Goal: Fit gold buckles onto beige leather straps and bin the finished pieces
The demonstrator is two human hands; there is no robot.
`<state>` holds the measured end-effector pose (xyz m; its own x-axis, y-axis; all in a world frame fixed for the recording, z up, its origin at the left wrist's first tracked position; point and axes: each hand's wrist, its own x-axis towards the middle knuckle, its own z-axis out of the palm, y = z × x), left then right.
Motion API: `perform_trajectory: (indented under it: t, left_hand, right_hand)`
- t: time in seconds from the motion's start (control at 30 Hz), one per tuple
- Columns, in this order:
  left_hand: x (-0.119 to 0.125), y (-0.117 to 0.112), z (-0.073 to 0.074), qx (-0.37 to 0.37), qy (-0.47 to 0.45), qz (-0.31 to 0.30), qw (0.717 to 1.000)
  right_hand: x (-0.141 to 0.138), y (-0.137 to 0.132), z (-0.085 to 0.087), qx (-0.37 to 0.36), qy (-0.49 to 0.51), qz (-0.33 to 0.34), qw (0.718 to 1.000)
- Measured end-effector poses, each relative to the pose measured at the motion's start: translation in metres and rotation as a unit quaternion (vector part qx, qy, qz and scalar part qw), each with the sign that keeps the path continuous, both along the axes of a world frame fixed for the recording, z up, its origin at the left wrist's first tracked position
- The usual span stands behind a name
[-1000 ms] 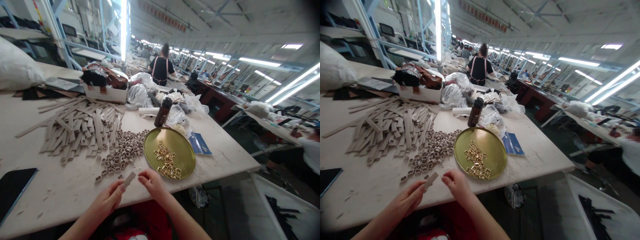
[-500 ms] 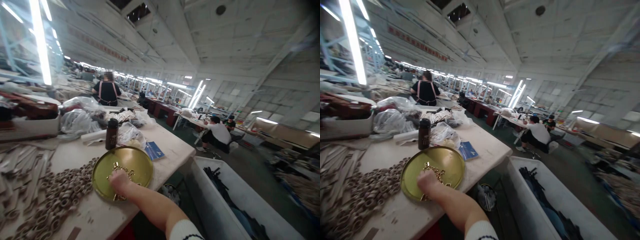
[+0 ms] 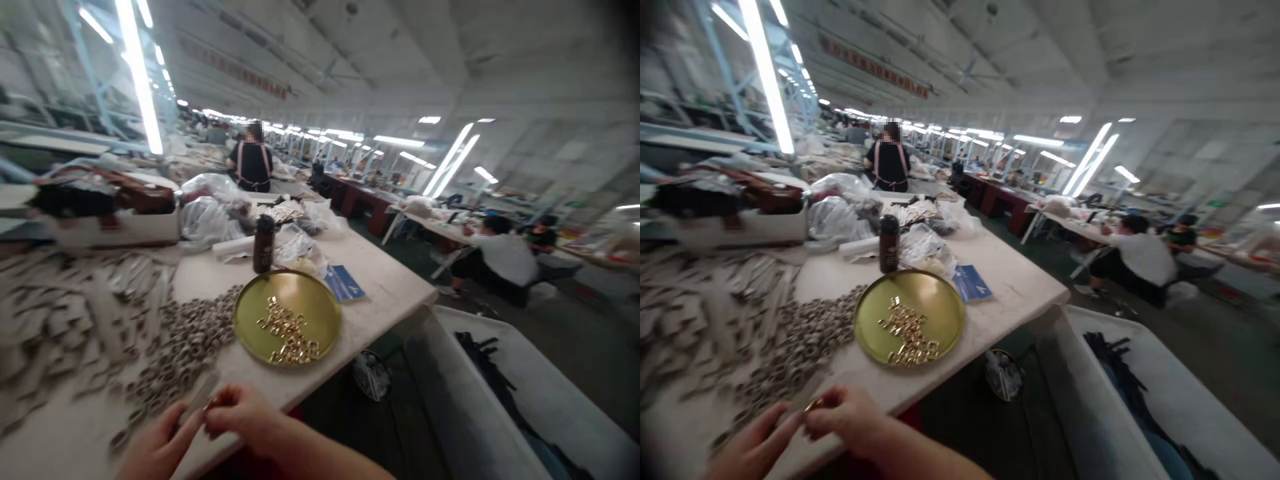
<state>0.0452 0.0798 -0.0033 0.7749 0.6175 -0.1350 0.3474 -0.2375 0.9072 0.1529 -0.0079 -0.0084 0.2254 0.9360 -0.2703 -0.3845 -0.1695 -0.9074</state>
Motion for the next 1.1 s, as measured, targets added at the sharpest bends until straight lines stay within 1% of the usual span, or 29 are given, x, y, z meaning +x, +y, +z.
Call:
perform_trajectory:
  t: [0.03,0.07,0.13,0.2,0.23,0.27,0.33,0.4,0.47,0.57,0.63,0.7,0.8,0.9,1.0,1.1]
  left_hand:
    - [-0.007,-0.003,0.002,-0.003,0.012,0.022,1.000]
    - [-0.011,-0.007,0.005,-0.013,0.016,0.041,0.999]
    - [-0.012,-0.013,0.011,-0.061,0.002,0.068,0.996]
    - [-0.011,-0.017,0.014,-0.132,-0.017,0.090,0.987]
    - [-0.011,-0.019,0.014,-0.152,-0.023,0.097,0.983]
    - [-0.014,-0.022,0.013,-0.156,-0.025,0.099,0.983]
    - [-0.021,-0.027,0.011,-0.123,-0.024,0.089,0.988]
    - [-0.030,-0.032,0.008,-0.074,-0.016,0.069,0.995]
    - [-0.036,-0.037,0.008,-0.030,-0.003,0.052,0.998]
    - [-0.040,-0.042,0.012,0.021,0.013,0.035,0.999]
    - [-0.040,-0.043,0.014,0.030,0.010,0.022,0.999]
    - [-0.039,-0.046,0.014,0.004,-0.004,0.025,1.000]
    - [-0.038,-0.050,0.010,-0.091,-0.025,0.056,0.994]
    - [-0.037,-0.055,0.006,-0.176,-0.034,0.076,0.981]
    - [-0.037,-0.056,0.003,-0.214,-0.039,0.083,0.973]
    - [-0.038,-0.055,0.002,-0.212,-0.032,0.068,0.974]
  right_hand:
    - [0.001,-0.004,0.005,0.026,-0.027,-0.028,0.999]
    - [0.003,-0.005,0.008,0.045,-0.044,-0.038,0.997]
    - [0.007,-0.005,0.009,0.066,-0.045,-0.022,0.997]
    - [0.008,-0.005,0.006,0.050,-0.002,-0.028,0.998]
    - [0.007,-0.006,0.005,0.035,0.029,-0.044,0.998]
    - [0.007,-0.007,0.005,0.019,0.063,-0.068,0.996]
    - [0.007,-0.010,0.006,-0.007,0.134,-0.115,0.984]
    - [0.006,-0.013,0.008,-0.023,0.196,-0.136,0.971]
    - [0.004,-0.015,0.009,-0.041,0.240,-0.133,0.961]
    - [-0.005,-0.018,0.006,-0.069,0.269,-0.111,0.954]
    - [-0.014,-0.021,0.001,-0.070,0.258,-0.087,0.960]
    - [-0.024,-0.025,-0.006,-0.051,0.202,-0.069,0.976]
    - [-0.034,-0.032,-0.015,-0.013,0.074,-0.079,0.994]
    - [-0.037,-0.037,-0.020,0.011,-0.005,-0.082,0.997]
    - [-0.036,-0.039,-0.021,0.021,-0.033,-0.056,0.998]
    - [-0.036,-0.039,-0.023,0.011,0.004,-0.055,0.998]
